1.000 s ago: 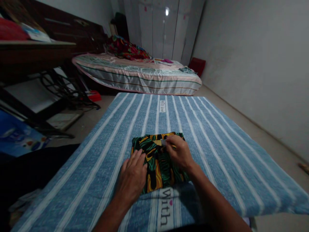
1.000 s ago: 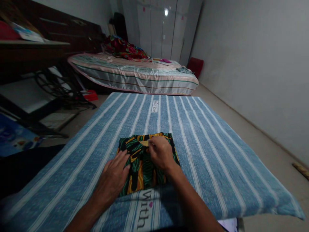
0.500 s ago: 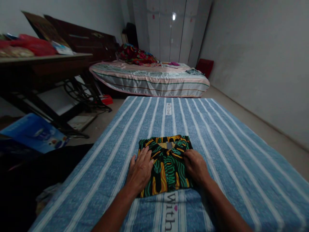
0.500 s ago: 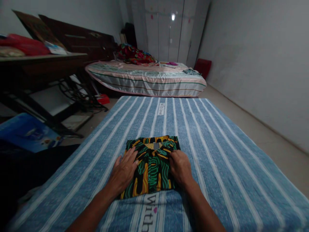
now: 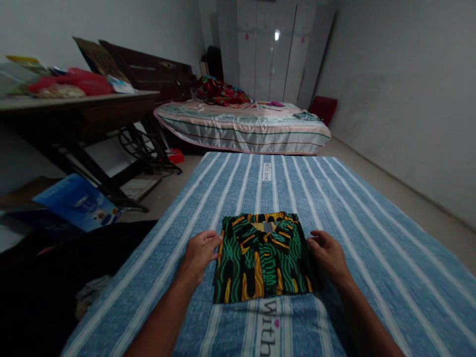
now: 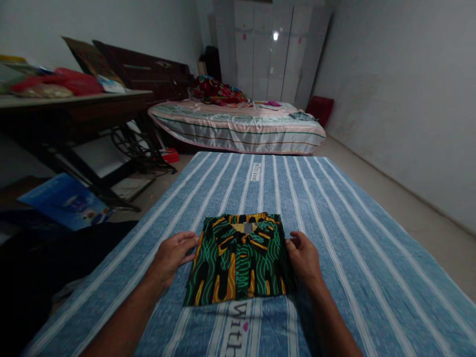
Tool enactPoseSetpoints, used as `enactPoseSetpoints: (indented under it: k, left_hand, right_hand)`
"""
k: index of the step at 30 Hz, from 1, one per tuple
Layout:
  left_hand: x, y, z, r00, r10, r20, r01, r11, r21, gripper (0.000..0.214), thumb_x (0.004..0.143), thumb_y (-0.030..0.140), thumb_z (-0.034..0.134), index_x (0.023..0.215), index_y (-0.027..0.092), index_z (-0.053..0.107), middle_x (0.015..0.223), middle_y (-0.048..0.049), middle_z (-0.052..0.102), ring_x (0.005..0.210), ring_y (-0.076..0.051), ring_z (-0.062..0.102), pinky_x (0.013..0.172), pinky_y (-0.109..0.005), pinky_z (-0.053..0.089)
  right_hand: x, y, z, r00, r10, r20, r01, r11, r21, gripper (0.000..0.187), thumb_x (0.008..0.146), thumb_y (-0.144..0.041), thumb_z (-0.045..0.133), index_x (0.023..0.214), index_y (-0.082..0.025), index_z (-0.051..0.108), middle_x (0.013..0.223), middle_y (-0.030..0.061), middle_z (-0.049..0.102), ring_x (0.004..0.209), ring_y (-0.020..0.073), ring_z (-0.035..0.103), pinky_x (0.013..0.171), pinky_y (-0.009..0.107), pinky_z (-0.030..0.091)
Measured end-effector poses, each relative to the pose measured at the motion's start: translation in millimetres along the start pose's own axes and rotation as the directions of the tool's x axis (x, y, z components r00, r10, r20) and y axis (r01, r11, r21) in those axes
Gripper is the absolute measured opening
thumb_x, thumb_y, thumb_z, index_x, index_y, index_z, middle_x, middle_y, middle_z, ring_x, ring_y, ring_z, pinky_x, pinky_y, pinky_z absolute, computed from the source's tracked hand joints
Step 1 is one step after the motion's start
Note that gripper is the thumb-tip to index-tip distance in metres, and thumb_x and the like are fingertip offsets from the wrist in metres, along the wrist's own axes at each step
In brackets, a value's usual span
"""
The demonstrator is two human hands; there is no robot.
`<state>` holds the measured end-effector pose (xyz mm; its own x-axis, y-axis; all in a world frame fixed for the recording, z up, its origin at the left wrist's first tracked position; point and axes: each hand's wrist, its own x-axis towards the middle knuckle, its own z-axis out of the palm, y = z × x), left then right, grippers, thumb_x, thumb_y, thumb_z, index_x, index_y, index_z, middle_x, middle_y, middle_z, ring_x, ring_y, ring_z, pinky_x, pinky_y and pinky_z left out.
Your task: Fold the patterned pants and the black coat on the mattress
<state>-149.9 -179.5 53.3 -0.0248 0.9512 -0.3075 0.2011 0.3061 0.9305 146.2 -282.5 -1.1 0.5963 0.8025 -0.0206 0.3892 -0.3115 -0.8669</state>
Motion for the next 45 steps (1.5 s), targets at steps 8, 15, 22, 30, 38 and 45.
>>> enactPoseSetpoints:
  k: [8, 15, 22, 30, 38, 45]
  left_hand:
    - [-1.8, 12.3, -3.9, 0.985, -0.132, 0.114, 0.131, 0.991, 0.015, 0.034, 0.052, 0.037, 0.068, 0.076, 0.015, 0.060, 0.069, -0.0036, 0.066, 0.068, -0.018, 0.064, 0.057, -0.029, 0.050]
    - [5.7, 5.3, 1.5, 0.959, -0.196, 0.206, 0.199, 0.980, 0.006, 0.037, 0.047, 0.041, 0.071, 0.068, 0.014, 0.057, 0.054, -0.0003, 0.060, 0.044, -0.011, 0.053, 0.041, -0.020, 0.036]
    - [12.4, 4.9, 11.5, 0.952, -0.198, 0.233, 0.194, 0.980, 0.041, 0.036, 0.044, 0.042, 0.072, 0.052, 0.017, 0.047, 0.034, 0.0071, 0.040, 0.029, -0.005, 0.031, 0.034, -0.017, 0.016]
    - [14.9, -2.3, 15.5, 0.983, 0.011, 0.181, -0.032, 0.993, 0.112, 0.028, 0.052, 0.039, 0.066, 0.053, 0.018, 0.049, 0.041, 0.0061, 0.047, 0.035, -0.008, 0.040, 0.038, -0.019, 0.025]
    - [11.2, 5.1, 16.3, 0.981, 0.013, 0.194, -0.032, 0.995, 0.096, 0.026, 0.054, 0.036, 0.064, 0.050, 0.019, 0.044, 0.039, 0.0075, 0.042, 0.035, -0.007, 0.036, 0.038, -0.019, 0.022]
    - [12.9, 6.2, 9.5, 0.943, -0.176, 0.282, 0.169, 0.984, 0.051, 0.035, 0.048, 0.040, 0.074, 0.062, 0.015, 0.054, 0.044, 0.0031, 0.054, 0.037, -0.009, 0.046, 0.037, -0.018, 0.026]
  right_hand:
    - [18.7, -1.2, 2.0, 0.985, 0.150, 0.087, -0.146, 0.988, -0.054, 0.033, 0.073, -0.036, 0.056, 0.099, -0.016, 0.061, 0.070, 0.0023, 0.064, 0.057, 0.0146, 0.060, 0.049, 0.022, 0.040]
    - [25.1, -16.1, 9.2, 0.956, 0.237, 0.172, -0.227, 0.971, -0.072, 0.018, 0.075, -0.030, 0.056, 0.068, -0.015, 0.061, 0.041, -0.0042, 0.047, 0.037, 0.0096, 0.045, 0.039, 0.020, 0.031]
    - [30.6, -17.0, 17.8, 0.945, 0.233, 0.229, -0.219, 0.972, -0.084, 0.023, 0.071, -0.028, 0.058, 0.051, -0.017, 0.055, 0.037, -0.0032, 0.046, 0.034, 0.0098, 0.043, 0.037, 0.021, 0.028]
    - [28.7, -17.5, 18.2, 0.988, 0.106, 0.110, -0.087, 0.983, -0.160, 0.016, 0.063, -0.026, 0.064, 0.053, -0.019, 0.053, 0.046, -0.0041, 0.050, 0.046, 0.0102, 0.046, 0.044, 0.022, 0.026]
    - [25.3, -20.3, 16.1, 0.984, 0.131, 0.118, -0.117, 0.986, -0.116, 0.015, 0.067, -0.027, 0.062, 0.057, -0.019, 0.054, 0.047, -0.0046, 0.050, 0.047, 0.0098, 0.046, 0.044, 0.021, 0.026]
    - [19.7, -23.2, 13.9, 0.921, 0.256, 0.292, -0.285, 0.957, 0.060, 0.020, 0.071, -0.031, 0.058, 0.059, -0.015, 0.058, 0.049, 0.0001, 0.057, 0.042, 0.0107, 0.050, 0.041, 0.021, 0.034]
